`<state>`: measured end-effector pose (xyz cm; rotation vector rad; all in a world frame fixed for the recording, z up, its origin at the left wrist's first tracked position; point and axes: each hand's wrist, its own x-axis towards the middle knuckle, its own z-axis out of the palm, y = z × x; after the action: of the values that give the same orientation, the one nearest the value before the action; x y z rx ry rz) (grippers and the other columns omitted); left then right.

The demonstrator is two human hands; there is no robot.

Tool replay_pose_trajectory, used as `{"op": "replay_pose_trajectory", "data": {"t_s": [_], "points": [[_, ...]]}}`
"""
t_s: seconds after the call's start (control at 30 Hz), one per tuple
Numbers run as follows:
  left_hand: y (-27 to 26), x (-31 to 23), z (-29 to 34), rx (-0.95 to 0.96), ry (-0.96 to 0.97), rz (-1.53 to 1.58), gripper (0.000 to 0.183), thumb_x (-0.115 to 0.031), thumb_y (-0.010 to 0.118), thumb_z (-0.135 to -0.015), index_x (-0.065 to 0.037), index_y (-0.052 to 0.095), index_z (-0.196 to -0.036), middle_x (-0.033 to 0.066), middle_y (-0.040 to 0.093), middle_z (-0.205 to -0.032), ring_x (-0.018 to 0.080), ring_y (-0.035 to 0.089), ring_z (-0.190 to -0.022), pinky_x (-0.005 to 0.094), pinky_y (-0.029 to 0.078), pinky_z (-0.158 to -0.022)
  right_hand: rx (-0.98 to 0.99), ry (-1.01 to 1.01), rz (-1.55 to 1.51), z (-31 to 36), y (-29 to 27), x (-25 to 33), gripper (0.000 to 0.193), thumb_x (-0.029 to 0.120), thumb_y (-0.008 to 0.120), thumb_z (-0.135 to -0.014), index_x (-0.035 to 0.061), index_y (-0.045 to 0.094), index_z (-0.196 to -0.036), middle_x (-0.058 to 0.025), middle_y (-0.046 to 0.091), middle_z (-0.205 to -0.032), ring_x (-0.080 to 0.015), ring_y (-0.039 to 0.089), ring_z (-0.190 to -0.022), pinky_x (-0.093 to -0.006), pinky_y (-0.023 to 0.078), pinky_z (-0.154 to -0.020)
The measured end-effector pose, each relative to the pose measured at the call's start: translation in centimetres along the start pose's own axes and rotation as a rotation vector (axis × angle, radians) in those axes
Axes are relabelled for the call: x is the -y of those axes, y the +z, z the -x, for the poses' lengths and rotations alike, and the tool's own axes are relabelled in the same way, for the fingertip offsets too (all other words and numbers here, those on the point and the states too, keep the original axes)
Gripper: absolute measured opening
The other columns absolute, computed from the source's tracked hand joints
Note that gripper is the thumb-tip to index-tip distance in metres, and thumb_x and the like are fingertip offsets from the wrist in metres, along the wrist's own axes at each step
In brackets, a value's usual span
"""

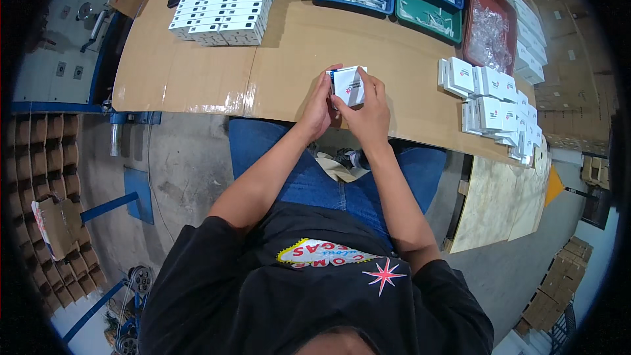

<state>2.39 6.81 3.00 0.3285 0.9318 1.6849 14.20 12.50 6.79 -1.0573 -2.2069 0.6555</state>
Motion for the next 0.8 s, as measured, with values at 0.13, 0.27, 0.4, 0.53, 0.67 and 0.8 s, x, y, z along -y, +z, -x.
{"op": "replay_pose_trajectory", "data": {"t_s": [0.13,0.27,0.4,0.53,0.67,0.8], "points": [[-0.03,0.21,-0.11,0.020,0.039,0.015,0.048,-0.043,0.028,-0.113,-0.015,0.041,-0.150,0.0108,0.056,-0.139,0.0229,0.058,-0.124,0.0392,0.050,-0.104,-0.008,-0.001,0.023,0.07,0.35,-0.33,0.079,0.041,0.087,-0.073,0.0097,0.057,-0.139,-0.0159,0.056,-0.129,-0.0356,0.066,-0.108,-0.0440,0.057,-0.085],[-0.09,0.28,-0.06,0.006,0.008,-0.008,0.046,-0.044,0.028,-0.113,-0.018,0.043,-0.148,0.0057,0.059,-0.128,0.0155,0.058,-0.110,0.0311,0.048,-0.086,-0.003,0.016,0.021,-0.11,0.12,-0.32,0.080,0.042,0.088,-0.073,0.0094,0.057,-0.139,-0.0154,0.057,-0.128,-0.0348,0.066,-0.108,-0.0439,0.057,-0.084],[0.21,0.25,-0.08,-0.022,0.009,-0.026,0.044,-0.045,0.028,-0.113,-0.021,0.045,-0.146,-0.0001,0.061,-0.117,0.0078,0.058,-0.093,0.0226,0.044,-0.065,-0.001,0.002,0.000,-0.18,-0.14,-0.12,0.081,0.043,0.088,-0.073,0.0098,0.057,-0.139,-0.0140,0.057,-0.127,-0.0339,0.066,-0.108,-0.0437,0.057,-0.083],[-0.12,0.36,-0.20,-0.010,0.013,-0.029,0.044,-0.044,0.028,-0.113,-0.021,0.044,-0.146,-0.0003,0.061,-0.117,0.0075,0.058,-0.093,0.0227,0.045,-0.065,-0.001,-0.003,0.013,-0.12,-0.03,-0.10,0.081,0.043,0.088,-0.072,0.0101,0.057,-0.139,-0.0137,0.057,-0.127,-0.0334,0.066,-0.107,-0.0437,0.058,-0.083],[0.34,0.14,0.03,-0.002,0.013,-0.021,0.044,-0.045,0.029,-0.113,-0.021,0.044,-0.147,0.0002,0.060,-0.120,0.0085,0.059,-0.099,0.0234,0.047,-0.069,-0.013,-0.001,0.025,-0.26,-0.22,-0.19,0.082,0.044,0.088,-0.072,0.0101,0.057,-0.139,-0.0137,0.057,-0.127,-0.0331,0.067,-0.106,-0.0438,0.058,-0.082],[0.48,0.16,-0.02,-0.022,0.000,-0.005,0.045,-0.046,0.030,-0.112,-0.020,0.043,-0.147,0.0012,0.059,-0.123,0.0101,0.060,-0.106,0.0236,0.050,-0.075,-0.013,-0.010,0.020,-0.31,-0.23,-0.06,0.082,0.045,0.088,-0.072,0.0102,0.057,-0.139,-0.0142,0.057,-0.127,-0.0334,0.067,-0.106,-0.0436,0.058,-0.082]]}}
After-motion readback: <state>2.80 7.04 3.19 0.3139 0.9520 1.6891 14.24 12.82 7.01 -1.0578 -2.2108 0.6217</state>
